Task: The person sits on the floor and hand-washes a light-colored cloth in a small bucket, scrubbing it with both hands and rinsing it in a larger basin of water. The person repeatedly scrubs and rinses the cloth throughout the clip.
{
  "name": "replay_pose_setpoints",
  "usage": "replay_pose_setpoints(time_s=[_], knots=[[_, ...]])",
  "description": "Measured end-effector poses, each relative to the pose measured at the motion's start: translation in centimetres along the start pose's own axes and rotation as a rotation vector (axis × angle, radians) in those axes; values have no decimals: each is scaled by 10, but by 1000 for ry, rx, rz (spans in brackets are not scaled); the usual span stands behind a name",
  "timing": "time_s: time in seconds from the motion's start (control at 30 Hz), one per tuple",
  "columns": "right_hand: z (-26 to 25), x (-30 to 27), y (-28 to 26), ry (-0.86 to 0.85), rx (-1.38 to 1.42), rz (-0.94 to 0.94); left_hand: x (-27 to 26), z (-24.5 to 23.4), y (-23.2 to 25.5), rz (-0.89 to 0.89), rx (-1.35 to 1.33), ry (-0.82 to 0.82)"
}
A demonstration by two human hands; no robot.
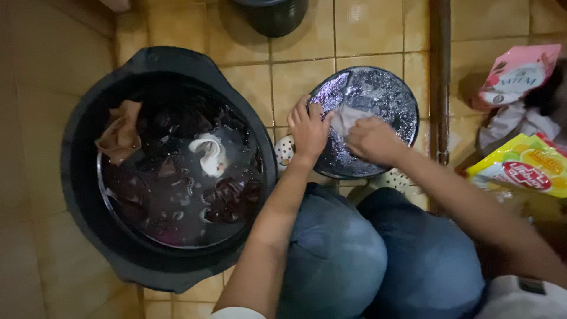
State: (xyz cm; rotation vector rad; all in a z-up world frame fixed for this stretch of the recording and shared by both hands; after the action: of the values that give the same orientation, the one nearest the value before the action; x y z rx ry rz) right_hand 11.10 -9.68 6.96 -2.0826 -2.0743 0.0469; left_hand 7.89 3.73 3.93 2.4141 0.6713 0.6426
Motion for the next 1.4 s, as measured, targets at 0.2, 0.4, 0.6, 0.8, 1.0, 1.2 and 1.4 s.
replay_pose_setpoints(time_s=[0.2, 0.4, 0.6, 0.8, 1.0, 1.2, 1.4], knots=[[0, 18, 30, 79, -68, 205, 1, 4, -2, -10, 13, 18], [0, 14, 4, 115, -84, 115, -1, 10, -8, -28, 32, 5], [-15, 7, 38, -95, -1, 163, 0, 17, -9, -59, 36, -16], [-2, 30, 17, 117, -64, 147, -2, 17, -11, -65, 47, -47], [-12, -25, 45, -36, -111, 282, -2, 7, -7, -68, 30, -46], [-12, 7, 43, 154, -61, 362, -2, 8, -8, -54, -4, -11], [19, -18, 37, 51, -32, 366, 0, 1, -2, -23, 19, 2]])
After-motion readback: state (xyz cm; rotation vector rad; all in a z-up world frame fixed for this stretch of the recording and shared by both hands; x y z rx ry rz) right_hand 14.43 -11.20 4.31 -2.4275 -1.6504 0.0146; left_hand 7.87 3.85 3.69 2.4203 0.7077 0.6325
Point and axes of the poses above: each hand's wrist, its own x-axis towards the middle knuckle, its own z-axis out of the palm, y = z × x, the point moved 9 cm from there along x, towards the middle knuckle, and after that the axes turned 12 degrees about -z, right-handed, at the moved point
